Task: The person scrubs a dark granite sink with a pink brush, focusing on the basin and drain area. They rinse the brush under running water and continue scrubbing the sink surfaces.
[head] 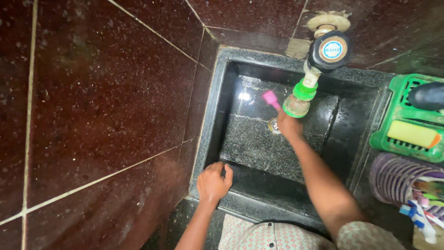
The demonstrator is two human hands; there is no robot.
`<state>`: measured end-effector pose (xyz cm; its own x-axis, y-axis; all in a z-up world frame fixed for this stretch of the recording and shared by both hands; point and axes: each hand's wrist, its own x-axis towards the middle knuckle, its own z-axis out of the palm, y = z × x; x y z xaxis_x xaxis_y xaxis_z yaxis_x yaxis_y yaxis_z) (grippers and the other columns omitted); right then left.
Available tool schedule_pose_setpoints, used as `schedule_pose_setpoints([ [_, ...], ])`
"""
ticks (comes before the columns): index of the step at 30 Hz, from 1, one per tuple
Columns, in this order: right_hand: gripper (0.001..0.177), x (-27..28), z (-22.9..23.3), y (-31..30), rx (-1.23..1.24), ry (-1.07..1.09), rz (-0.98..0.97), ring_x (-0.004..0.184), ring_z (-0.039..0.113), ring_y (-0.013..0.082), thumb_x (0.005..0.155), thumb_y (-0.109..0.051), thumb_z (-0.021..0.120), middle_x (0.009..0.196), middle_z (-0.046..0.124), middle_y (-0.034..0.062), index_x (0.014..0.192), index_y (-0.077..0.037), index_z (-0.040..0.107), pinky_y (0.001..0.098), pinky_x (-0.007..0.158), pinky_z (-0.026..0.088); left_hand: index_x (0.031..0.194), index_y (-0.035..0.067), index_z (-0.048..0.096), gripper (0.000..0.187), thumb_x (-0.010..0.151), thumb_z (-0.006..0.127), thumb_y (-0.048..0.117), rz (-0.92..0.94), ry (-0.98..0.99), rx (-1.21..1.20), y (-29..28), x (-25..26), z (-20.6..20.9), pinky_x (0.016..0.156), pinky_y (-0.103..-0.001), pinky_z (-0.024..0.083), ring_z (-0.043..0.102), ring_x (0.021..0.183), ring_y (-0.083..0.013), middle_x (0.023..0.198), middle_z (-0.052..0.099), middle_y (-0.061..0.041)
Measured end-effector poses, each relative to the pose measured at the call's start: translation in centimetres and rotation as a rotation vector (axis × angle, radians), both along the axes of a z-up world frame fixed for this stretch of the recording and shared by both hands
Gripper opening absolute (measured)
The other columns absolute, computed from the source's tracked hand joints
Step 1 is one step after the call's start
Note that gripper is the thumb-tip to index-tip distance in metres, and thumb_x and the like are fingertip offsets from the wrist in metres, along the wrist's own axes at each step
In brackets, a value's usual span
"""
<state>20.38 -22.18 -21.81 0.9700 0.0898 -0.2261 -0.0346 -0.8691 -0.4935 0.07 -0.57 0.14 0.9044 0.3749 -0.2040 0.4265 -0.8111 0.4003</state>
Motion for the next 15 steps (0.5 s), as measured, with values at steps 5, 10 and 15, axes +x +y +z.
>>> schedule_pose_setpoints([
  [5, 0.049, 0.7, -1.6, -4.0, -0.088, 0.253, -0.196, 0.102, 0.067, 0.0484, 0.098, -0.05, 0.051, 0.107, 0.071, 0.0266, 0.113, -0.008, 0.072, 0.0574, 0.085, 0.054, 0.083, 0.007, 0.073, 0.025, 0.089, 0.064, 0.03, -0.017, -0.043, 0.0, 0.1, -0.4, -0.2, 0.067, -0.051, 0.055, 0.07, 0.077, -0.0396, 0.083, 0.072, -0.017],
  [10, 0.043, -2.1, -1.9, -3.1, -0.126, 0.424, 0.342, 0.104, 0.067, 0.0464, 0.089, -0.037, 0.045, 0.113, 0.072, 0.0207, 0.112, -0.019, 0.077, 0.0578, 0.092, 0.052, 0.084, 0.008, 0.074, 0.025, 0.088, 0.064, 0.031, -0.002, -0.016, -0.016, 0.0, -0.1, 0.3, 0.067, -0.052, 0.055, 0.07, 0.078, -0.0395, 0.084, 0.073, -0.016],
  [15, 0.046, -0.6, 0.0, -5.0, -0.122, 0.372, -0.158, 0.104, 0.069, 0.0467, 0.103, -0.039, 0.048, 0.109, 0.073, 0.0279, 0.105, -0.003, 0.076, 0.0547, 0.09, 0.056, 0.087, 0.009, 0.075, 0.025, 0.087, 0.064, 0.031, 0.0, -0.024, -0.008, 0.0, -0.1, 0.5, 0.068, -0.051, 0.056, 0.07, 0.077, -0.0397, 0.084, 0.073, -0.016],
])
